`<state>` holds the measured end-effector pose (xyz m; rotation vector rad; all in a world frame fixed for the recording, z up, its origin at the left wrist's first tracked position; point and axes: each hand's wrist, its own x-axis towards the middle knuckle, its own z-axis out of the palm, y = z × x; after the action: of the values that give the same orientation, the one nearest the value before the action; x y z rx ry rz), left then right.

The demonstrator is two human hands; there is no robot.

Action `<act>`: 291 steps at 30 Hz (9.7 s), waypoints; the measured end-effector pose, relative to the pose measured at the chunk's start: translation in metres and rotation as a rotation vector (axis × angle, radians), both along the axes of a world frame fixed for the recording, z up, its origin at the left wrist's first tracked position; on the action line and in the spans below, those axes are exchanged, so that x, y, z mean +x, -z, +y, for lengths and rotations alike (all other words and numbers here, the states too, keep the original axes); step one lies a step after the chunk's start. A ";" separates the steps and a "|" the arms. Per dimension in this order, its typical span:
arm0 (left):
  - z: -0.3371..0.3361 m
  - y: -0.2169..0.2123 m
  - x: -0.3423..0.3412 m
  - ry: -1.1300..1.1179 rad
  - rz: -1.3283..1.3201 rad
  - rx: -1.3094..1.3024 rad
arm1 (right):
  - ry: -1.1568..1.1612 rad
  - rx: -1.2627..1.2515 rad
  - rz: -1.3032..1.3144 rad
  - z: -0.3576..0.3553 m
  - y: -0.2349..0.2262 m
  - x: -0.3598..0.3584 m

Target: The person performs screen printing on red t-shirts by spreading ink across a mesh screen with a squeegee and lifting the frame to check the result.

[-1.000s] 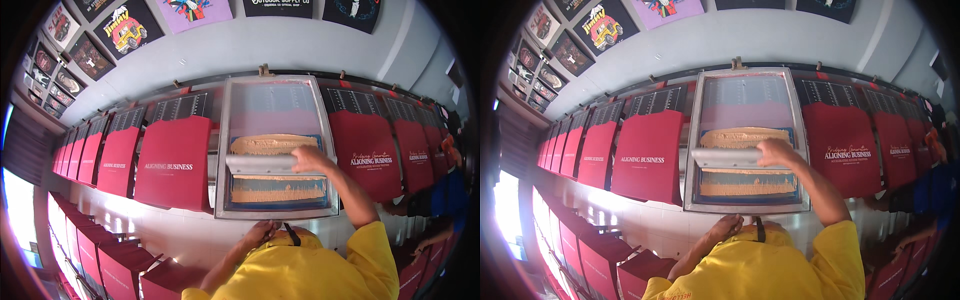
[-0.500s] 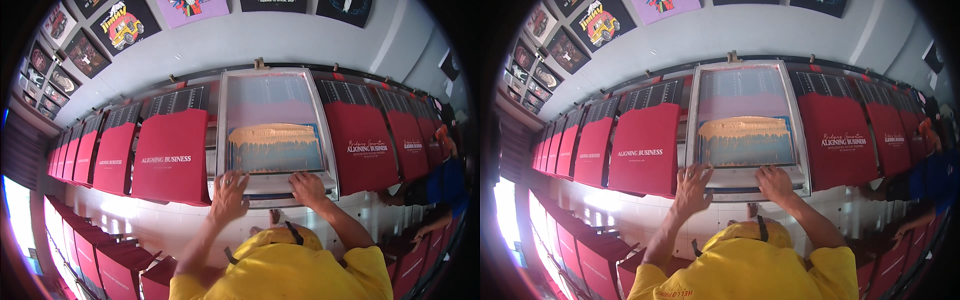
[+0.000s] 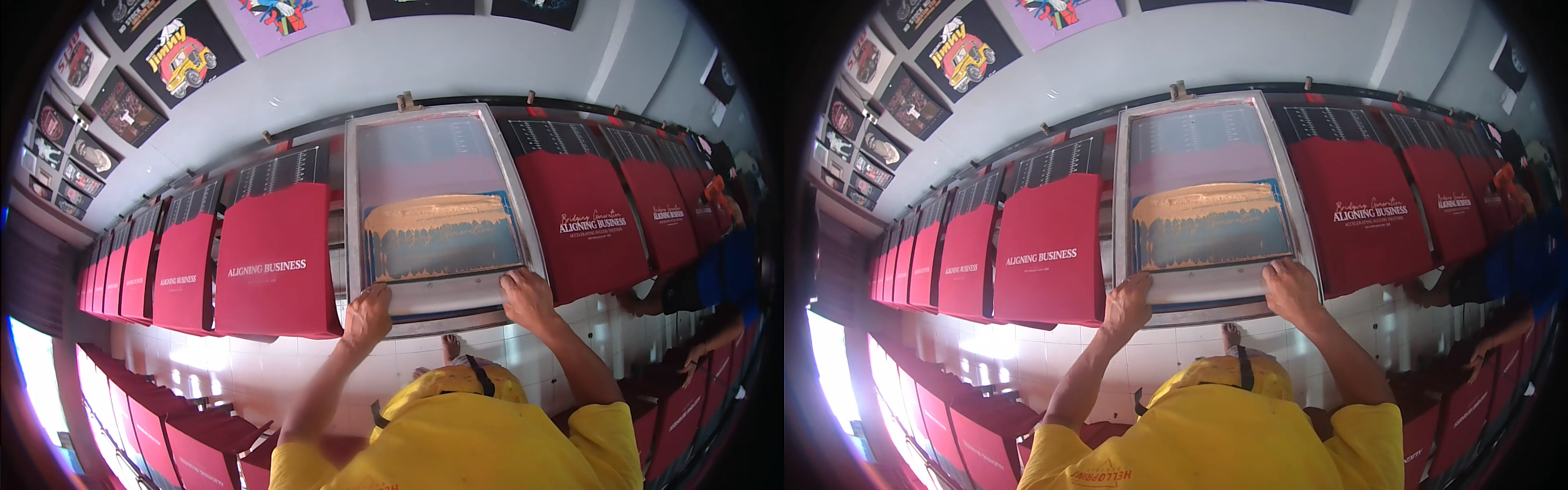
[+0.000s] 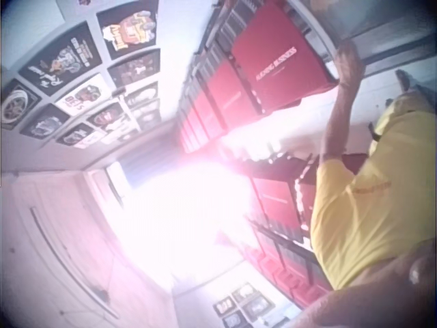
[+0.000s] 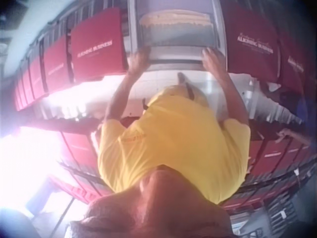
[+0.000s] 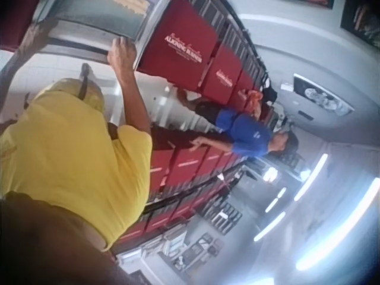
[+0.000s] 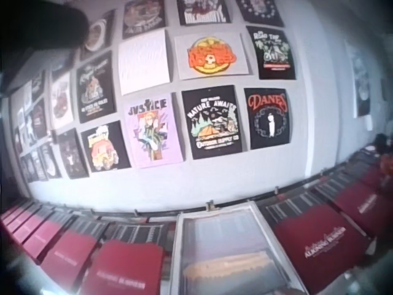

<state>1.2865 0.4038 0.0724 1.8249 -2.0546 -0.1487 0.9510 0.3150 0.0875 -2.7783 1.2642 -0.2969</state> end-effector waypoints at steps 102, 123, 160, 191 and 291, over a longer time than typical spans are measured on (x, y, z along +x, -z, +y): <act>0.017 0.073 0.084 -0.554 0.795 0.305 | 0.907 0.098 -0.681 -0.050 0.098 -0.044; 0.070 0.037 0.196 -0.567 0.735 0.034 | 0.813 0.078 -0.720 0.005 0.104 0.049; 0.153 0.086 0.533 -0.717 0.559 0.124 | 0.806 0.264 -0.650 0.073 0.114 0.383; 0.200 0.044 0.391 0.211 1.015 1.061 | -0.255 0.173 0.181 0.159 -0.001 0.492; 0.139 0.011 0.451 0.032 -0.121 -0.102 | -0.008 -0.105 -0.073 0.134 0.022 0.450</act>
<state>1.7370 0.5425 0.0616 1.7792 -2.1323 0.0592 1.4006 0.4494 0.0657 -2.8296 1.2557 -0.4727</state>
